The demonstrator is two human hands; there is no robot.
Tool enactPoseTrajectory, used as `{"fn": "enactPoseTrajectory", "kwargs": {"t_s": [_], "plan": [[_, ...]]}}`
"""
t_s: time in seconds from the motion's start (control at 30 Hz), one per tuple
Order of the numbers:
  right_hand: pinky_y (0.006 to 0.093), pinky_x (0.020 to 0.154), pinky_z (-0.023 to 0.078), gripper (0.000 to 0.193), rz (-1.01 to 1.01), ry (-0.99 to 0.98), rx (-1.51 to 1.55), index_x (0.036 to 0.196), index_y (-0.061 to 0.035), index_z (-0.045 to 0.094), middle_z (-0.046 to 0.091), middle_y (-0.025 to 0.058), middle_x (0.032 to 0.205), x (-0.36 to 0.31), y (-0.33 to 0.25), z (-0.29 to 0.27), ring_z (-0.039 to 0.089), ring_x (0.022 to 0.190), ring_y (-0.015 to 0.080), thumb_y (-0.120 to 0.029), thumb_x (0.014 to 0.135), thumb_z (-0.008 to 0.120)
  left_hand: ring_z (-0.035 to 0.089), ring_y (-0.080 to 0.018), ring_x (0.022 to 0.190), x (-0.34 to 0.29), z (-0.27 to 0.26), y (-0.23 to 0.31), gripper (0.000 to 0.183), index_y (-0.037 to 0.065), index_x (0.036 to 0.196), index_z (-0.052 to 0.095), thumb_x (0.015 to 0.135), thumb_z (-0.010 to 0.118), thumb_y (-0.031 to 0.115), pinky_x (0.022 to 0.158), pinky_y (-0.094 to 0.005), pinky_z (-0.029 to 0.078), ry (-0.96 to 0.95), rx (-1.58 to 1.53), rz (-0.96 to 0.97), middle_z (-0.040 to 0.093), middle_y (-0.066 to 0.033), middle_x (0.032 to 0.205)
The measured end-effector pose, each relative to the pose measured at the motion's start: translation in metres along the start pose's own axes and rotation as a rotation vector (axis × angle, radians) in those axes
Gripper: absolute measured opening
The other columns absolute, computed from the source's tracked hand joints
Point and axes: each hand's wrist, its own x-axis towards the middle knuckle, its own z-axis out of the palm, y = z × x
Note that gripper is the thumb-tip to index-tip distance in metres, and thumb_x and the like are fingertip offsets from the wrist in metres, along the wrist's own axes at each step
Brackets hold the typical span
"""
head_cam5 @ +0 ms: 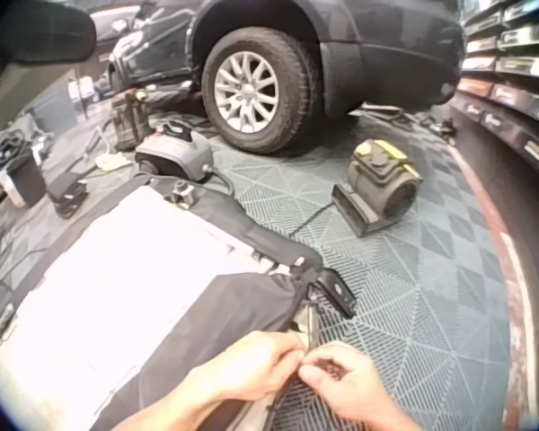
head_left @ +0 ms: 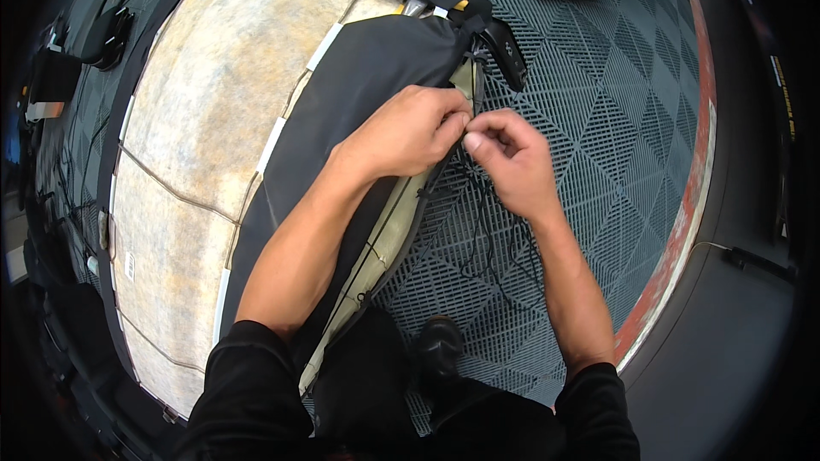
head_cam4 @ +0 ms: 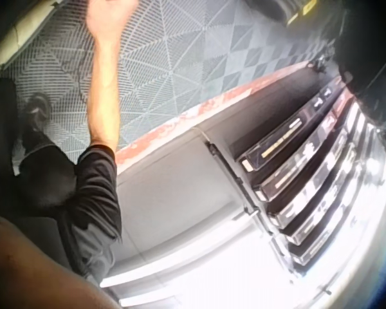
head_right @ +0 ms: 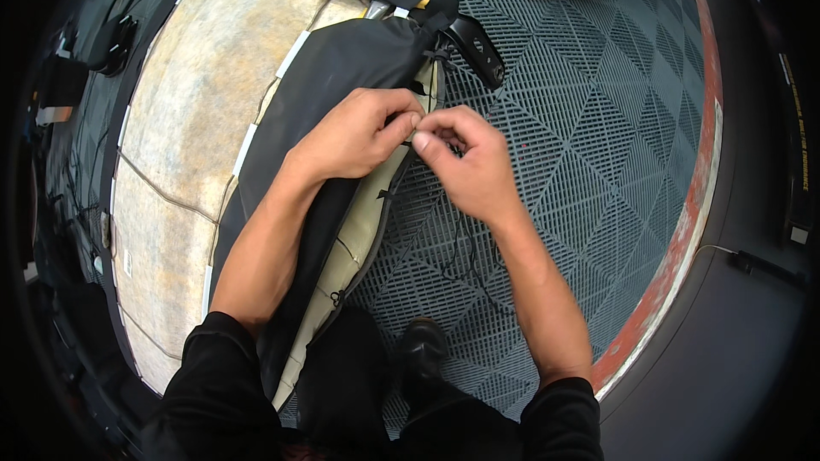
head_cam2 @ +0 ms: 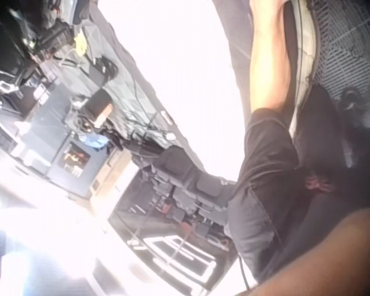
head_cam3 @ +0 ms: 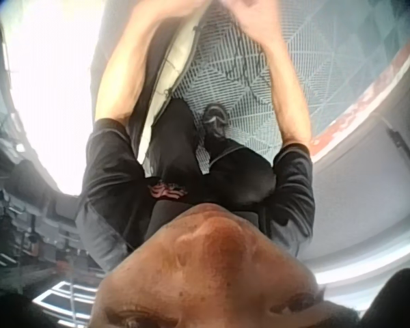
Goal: The person removes the outer fabric cover from a car seat's foam base by unfastening elastic loops and then picks up a separate black seat cover.
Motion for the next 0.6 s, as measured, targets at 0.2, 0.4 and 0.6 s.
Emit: {"fn": "enactPoseTrajectory", "kwargs": {"t_s": [0.2,0.4,0.6], "plan": [[0.0297,0.079,0.056,0.02,0.226,0.019,0.414,0.109,0.0063,0.06,0.065,0.0079,0.087,0.018,-0.014,-0.02,0.066,0.081,0.0155,-0.009,0.097,0.057,0.056,-0.0191,0.058,0.001,0.002,0.007,0.016,-0.003,0.093,0.066,0.093,0.057,0.011,0.057,-0.0343,0.045,-0.003,-0.006,-0.026,0.061,-0.0126,0.068],[0.0231,0.063,0.046,0.016,0.154,0.166,-0.199,0.089,0.0013,0.068,0.062,0.0015,0.078,0.024,-0.017,-0.028,0.056,0.066,0.0093,-0.015,0.088,0.066,0.06,-0.0245,0.06,0.002,0.01,0.005,0.013,-0.003,0.087,0.067,0.086,0.065,0.01,0.06,-0.0353,0.049,0.1,0.145,0.097,0.064,-0.0139,0.069],[0.0271,0.051,0.043,0.019,0.193,0.18,-0.29,0.085,0.0034,0.072,0.058,0.0021,0.06,0.01,-0.05,-0.018,0.051,0.054,0.0081,-0.015,0.083,0.067,0.063,-0.0278,0.061,-0.001,0.009,0.001,0.013,-0.003,0.084,0.067,0.082,0.067,0.01,0.06,-0.0364,0.05,0.153,0.179,0.071,0.064,-0.0152,0.071]]}}
